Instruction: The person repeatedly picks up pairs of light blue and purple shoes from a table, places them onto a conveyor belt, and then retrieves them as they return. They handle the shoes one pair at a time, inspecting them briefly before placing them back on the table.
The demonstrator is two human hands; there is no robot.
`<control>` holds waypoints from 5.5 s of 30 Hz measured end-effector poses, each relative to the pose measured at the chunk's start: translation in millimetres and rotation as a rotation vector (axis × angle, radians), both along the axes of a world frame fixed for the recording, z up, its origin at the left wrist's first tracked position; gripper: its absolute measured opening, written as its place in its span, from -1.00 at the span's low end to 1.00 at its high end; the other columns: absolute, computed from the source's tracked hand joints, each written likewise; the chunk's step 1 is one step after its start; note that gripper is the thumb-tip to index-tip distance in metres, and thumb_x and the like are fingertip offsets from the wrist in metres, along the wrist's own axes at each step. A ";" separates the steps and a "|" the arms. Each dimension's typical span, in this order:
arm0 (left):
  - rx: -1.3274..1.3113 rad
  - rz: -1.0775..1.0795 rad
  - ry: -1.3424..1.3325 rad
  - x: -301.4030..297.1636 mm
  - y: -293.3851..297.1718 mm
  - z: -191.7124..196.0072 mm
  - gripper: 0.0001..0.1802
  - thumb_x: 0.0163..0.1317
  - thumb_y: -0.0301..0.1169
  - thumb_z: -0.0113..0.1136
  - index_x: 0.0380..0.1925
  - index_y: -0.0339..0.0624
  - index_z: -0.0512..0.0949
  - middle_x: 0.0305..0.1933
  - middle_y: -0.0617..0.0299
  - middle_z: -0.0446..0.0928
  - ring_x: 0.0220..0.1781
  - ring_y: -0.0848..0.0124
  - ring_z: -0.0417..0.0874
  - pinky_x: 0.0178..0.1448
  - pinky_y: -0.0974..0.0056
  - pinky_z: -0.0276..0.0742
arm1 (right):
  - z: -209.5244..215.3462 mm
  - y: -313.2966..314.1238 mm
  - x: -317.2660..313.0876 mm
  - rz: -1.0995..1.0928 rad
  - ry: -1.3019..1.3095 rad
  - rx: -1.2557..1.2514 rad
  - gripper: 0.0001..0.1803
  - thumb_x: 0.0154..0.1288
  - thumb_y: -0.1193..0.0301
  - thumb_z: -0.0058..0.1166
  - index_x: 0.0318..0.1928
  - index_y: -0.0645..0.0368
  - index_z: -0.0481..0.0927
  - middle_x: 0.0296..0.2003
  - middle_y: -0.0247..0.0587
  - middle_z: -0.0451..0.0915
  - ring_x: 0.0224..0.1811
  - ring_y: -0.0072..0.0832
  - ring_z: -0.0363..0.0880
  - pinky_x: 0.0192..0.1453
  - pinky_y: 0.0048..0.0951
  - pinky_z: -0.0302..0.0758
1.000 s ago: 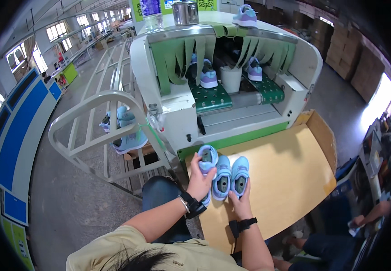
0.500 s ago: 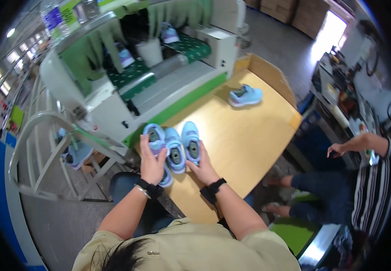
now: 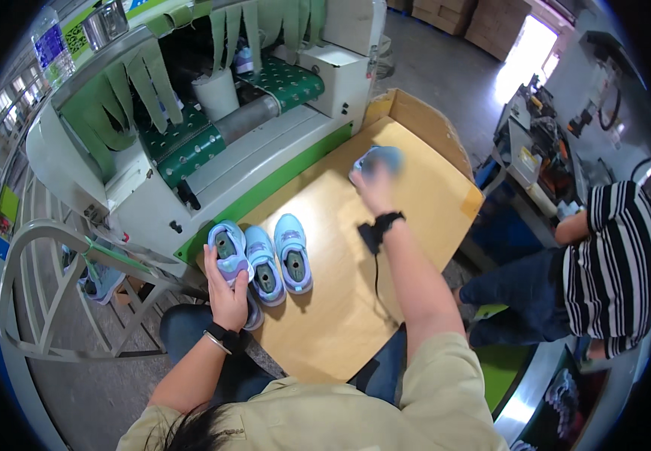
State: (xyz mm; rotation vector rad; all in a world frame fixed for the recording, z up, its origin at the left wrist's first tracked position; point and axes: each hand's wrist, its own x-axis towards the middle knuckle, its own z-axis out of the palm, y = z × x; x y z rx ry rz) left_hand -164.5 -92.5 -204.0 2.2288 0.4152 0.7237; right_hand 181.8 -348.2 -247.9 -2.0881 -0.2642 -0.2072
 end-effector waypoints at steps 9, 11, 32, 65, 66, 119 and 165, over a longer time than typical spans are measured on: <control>0.054 0.013 -0.003 0.9 0.9 -0.4 -0.12 0.40 -0.02 0.21 0.52 -0.32 0.12 0.64 -0.25 0.02 0.61 -0.18 0.17 0.60 -0.04 0.13 | -8.6 7.8 63.6 0.057 0.207 0.151 -0.17 0.10 0.41 0.25 0.44 -0.06 0.32 0.21 0.11 0.49 0.26 -0.09 0.51 0.34 -0.20 0.48; 0.036 0.052 0.005 -3.9 2.1 1.4 -0.12 0.39 -0.04 0.22 0.52 -0.32 0.12 0.64 -0.27 0.03 0.60 -0.18 0.18 0.60 -0.04 0.13 | 32.1 25.7 0.5 0.351 0.414 0.101 -0.23 0.14 0.56 0.11 0.42 -0.09 0.38 0.11 -0.11 0.55 0.15 -0.26 0.54 0.23 -0.33 0.50; -0.165 -0.132 0.061 56.5 -127.3 -33.1 -0.09 0.16 -0.54 0.25 0.52 -0.27 0.07 0.57 -0.32 0.01 0.61 -0.23 0.05 0.65 -0.12 -0.02 | 23.2 -14.4 -216.9 0.150 0.387 0.642 -0.07 0.36 0.51 0.26 0.60 0.09 0.00 0.27 0.02 0.43 0.20 -0.34 0.58 0.25 -0.34 0.58; -0.237 -0.107 0.046 16.4 26.6 19.9 -0.05 0.31 -0.31 0.35 0.58 -0.22 0.04 0.64 -0.26 -0.05 0.67 -0.14 0.00 0.66 -0.03 0.01 | -34.6 -28.2 -268.9 0.565 -0.036 -0.779 -0.13 0.37 -0.01 0.18 0.58 -0.05 0.18 0.58 0.30 -0.02 0.62 0.29 -0.07 0.61 0.29 -0.07; -0.333 -0.086 -0.008 14.1 21.5 11.6 -0.01 0.26 -0.36 0.40 0.59 -0.20 0.04 0.63 -0.25 -0.04 0.67 -0.10 0.03 0.65 -0.02 0.04 | -32.8 -33.1 -279.5 0.588 0.010 -0.762 -0.11 0.36 -0.02 0.20 0.58 -0.02 0.18 0.58 0.31 -0.02 0.62 0.30 -0.08 0.62 0.27 -0.07; 0.080 0.147 -0.412 188.4 108.0 130.4 0.15 0.09 -0.31 0.51 0.56 -0.38 -0.02 0.51 -0.27 -0.02 0.52 -0.13 0.19 0.59 0.07 0.18 | 67.9 13.3 -186.1 0.232 0.175 0.353 -0.26 0.21 0.36 0.43 0.35 0.32 0.40 0.19 -0.02 0.56 0.25 -0.31 0.55 0.36 -0.28 0.47; 0.738 -0.397 0.410 -2.3 -24.5 9.5 -0.09 0.15 -0.16 0.42 0.50 -0.10 0.31 0.69 -0.01 0.04 0.54 0.06 0.32 0.52 -0.16 0.11 | -17.6 -65.0 -333.8 0.490 0.228 -0.594 0.40 -0.21 -0.23 0.53 0.64 -0.21 0.05 0.67 0.02 -0.21 0.71 0.10 -0.42 0.64 0.35 -0.36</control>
